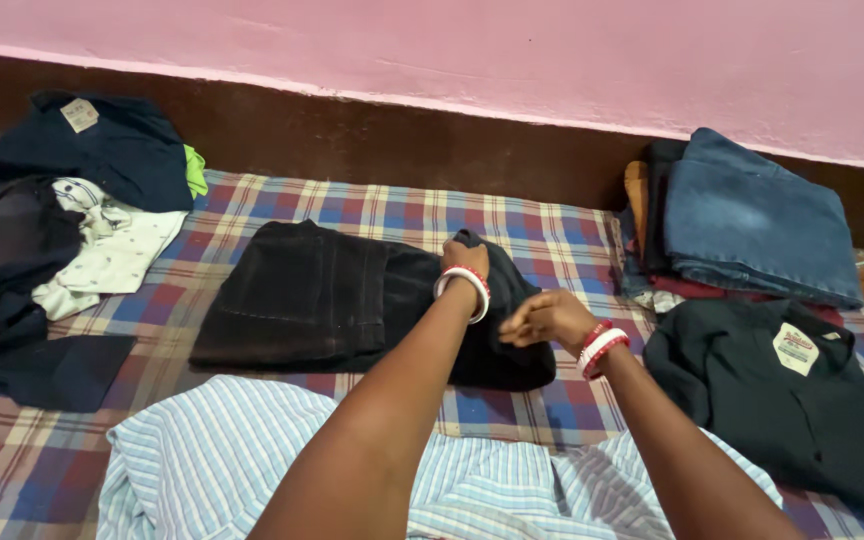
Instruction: The person folds black trousers on a patterned surface by smoothing the fabric and bringing the legs together.
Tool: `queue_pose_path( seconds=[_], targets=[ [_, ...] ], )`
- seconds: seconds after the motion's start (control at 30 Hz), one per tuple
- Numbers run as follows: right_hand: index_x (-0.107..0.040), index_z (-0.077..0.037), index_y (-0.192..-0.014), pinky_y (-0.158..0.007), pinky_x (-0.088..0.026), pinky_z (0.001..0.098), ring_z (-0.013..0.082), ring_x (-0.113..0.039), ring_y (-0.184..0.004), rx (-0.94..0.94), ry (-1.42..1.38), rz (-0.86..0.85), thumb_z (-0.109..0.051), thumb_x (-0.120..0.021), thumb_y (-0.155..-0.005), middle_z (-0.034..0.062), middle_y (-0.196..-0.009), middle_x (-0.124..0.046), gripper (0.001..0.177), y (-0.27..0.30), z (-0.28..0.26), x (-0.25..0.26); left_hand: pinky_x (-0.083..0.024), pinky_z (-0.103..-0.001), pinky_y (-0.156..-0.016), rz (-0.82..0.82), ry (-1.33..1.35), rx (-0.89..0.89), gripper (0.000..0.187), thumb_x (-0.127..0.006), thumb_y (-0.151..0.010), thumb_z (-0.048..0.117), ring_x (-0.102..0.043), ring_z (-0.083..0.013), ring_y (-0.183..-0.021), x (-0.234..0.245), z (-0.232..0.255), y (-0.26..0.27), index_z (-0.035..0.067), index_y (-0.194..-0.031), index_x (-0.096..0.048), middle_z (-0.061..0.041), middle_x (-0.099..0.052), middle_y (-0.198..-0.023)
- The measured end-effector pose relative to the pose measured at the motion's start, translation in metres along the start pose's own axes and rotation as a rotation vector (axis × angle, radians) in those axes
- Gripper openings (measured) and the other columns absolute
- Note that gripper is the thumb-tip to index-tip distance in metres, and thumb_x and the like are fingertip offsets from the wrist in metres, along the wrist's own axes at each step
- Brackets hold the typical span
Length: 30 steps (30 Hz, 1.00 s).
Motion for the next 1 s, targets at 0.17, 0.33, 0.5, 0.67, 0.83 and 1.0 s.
queue_pose_path(
  seconds=[0.17, 0.33, 0.5, 0.67, 0.83, 1.0],
  targets=[
    [-0.075, -0.002, -0.110, -0.095, -0.057, 0.0359, 0.0244, -0.074, -0.107, 0.116, 0.459, -0.272, 0.004, -0.070, -0.080, 0.0157, -0.114, -0.078, 0.031, -0.003, -0.018, -0.073, -0.053, -0.047, -0.102, 0.053, 0.092, -0.003, 0.057, -0.070, -0.090, 0.026, -0.064, -0.0441, -0.121, -0.010, 0.000, 0.000, -0.005, -0.134, -0.052, -0.031, -0.062, -0.132],
    [-0.072, 0.002, -0.106, -0.089, -0.057, 0.0471, 0.0441, -0.071, -0.100, 0.240, 1.194, 0.140, -0.013, -0.072, -0.081, 0.0268, -0.105, -0.072, 0.029, -0.023, 0.000, -0.090, -0.052, -0.046, -0.105, 0.094, 0.054, -0.129, 0.049, -0.070, -0.089, 0.026, -0.063, -0.0437, -0.125, -0.003, 0.004, -0.010, -0.006, -0.125, -0.063, -0.031, -0.066, -0.131],
    [-0.073, -0.008, -0.117, -0.085, -0.058, 0.0507, 0.0406, -0.071, -0.105, -0.187, 1.427, 0.361, -0.021, -0.054, -0.100, 0.0208, -0.115, -0.073, 0.029, -0.002, 0.049, -0.020, -0.049, -0.047, -0.104, -0.027, -0.042, -0.234, 0.052, -0.072, -0.091, 0.033, -0.058, -0.0456, -0.125, 0.003, 0.001, -0.023, -0.001, -0.128, -0.057, -0.029, -0.063, -0.131],
    [-0.062, -0.014, -0.136, -0.100, -0.050, 0.0454, 0.0381, -0.061, -0.119, -0.234, 1.313, -0.135, -0.035, -0.073, -0.090, 0.0182, -0.128, -0.065, 0.052, -0.027, 0.114, -0.003, -0.054, -0.048, -0.100, -0.049, -0.199, -0.155, 0.041, -0.071, -0.093, 0.028, -0.065, -0.0444, -0.118, -0.013, -0.075, -0.031, 0.008, -0.127, -0.061, -0.027, -0.067, -0.127],
    [-0.070, -0.014, -0.128, -0.078, -0.063, 0.0356, 0.0207, -0.076, -0.101, -0.166, 0.854, -0.252, -0.019, -0.072, -0.082, 0.0037, -0.118, -0.079, 0.047, -0.005, 0.050, 0.004, -0.056, -0.049, -0.099, -0.056, -0.155, -0.043, 0.042, -0.064, -0.097, 0.024, -0.065, -0.0466, -0.121, -0.003, -0.095, -0.035, 0.000, -0.130, -0.055, -0.030, -0.065, -0.131],
    [-0.076, -0.005, -0.095, -0.062, -0.055, 0.0290, 0.0160, -0.071, -0.069, -0.196, 0.625, 0.052, -0.023, -0.073, -0.087, 0.0048, -0.082, -0.075, 0.020, 0.010, -0.009, 0.005, -0.044, -0.051, -0.112, -0.169, -0.204, 0.164, 0.091, -0.069, -0.090, 0.060, -0.055, -0.0474, -0.132, 0.015, -0.071, 0.010, -0.006, -0.146, -0.041, -0.034, -0.054, -0.143]
  ],
)
Point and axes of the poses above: each hand's wrist, its own y-axis away from the middle knuckle, its own x-axis out of the back of the hand, z = x × y, the point moved 6 cm from there along -y, towards the middle knuckle
